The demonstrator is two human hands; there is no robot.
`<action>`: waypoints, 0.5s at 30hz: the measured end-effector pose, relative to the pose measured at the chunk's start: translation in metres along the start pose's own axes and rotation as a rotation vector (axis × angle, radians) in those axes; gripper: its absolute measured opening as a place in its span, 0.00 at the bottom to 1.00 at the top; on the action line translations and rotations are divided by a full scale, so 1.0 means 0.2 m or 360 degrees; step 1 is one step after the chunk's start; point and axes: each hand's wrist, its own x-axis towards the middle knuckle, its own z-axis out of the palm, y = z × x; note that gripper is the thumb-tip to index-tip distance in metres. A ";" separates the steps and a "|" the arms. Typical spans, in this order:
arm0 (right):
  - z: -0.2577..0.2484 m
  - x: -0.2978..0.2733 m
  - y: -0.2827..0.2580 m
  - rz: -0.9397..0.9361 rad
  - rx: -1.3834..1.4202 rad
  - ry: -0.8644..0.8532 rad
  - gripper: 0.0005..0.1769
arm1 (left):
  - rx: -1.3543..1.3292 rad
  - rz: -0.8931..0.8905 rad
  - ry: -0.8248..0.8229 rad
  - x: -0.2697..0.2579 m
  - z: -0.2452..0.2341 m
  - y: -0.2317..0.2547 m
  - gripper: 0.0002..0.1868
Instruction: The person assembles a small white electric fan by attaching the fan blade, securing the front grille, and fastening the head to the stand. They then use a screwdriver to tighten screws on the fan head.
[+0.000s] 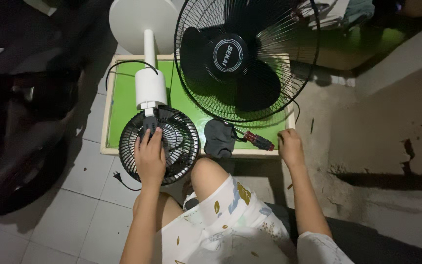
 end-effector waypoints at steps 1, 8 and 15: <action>0.02 0.00 -0.01 0.0046 0.0099 -0.0059 0.09 | -0.0002 0.0001 0.0010 0.00 0.00 0.00 0.20; 0.12 0.05 -0.02 0.0269 0.0769 -0.0067 0.10 | 0.0048 0.0040 -0.0022 0.01 -0.02 0.01 0.21; 0.07 0.08 -0.08 0.0245 0.0630 -0.0264 0.13 | 0.0074 0.0291 -0.0101 0.02 -0.06 0.05 0.38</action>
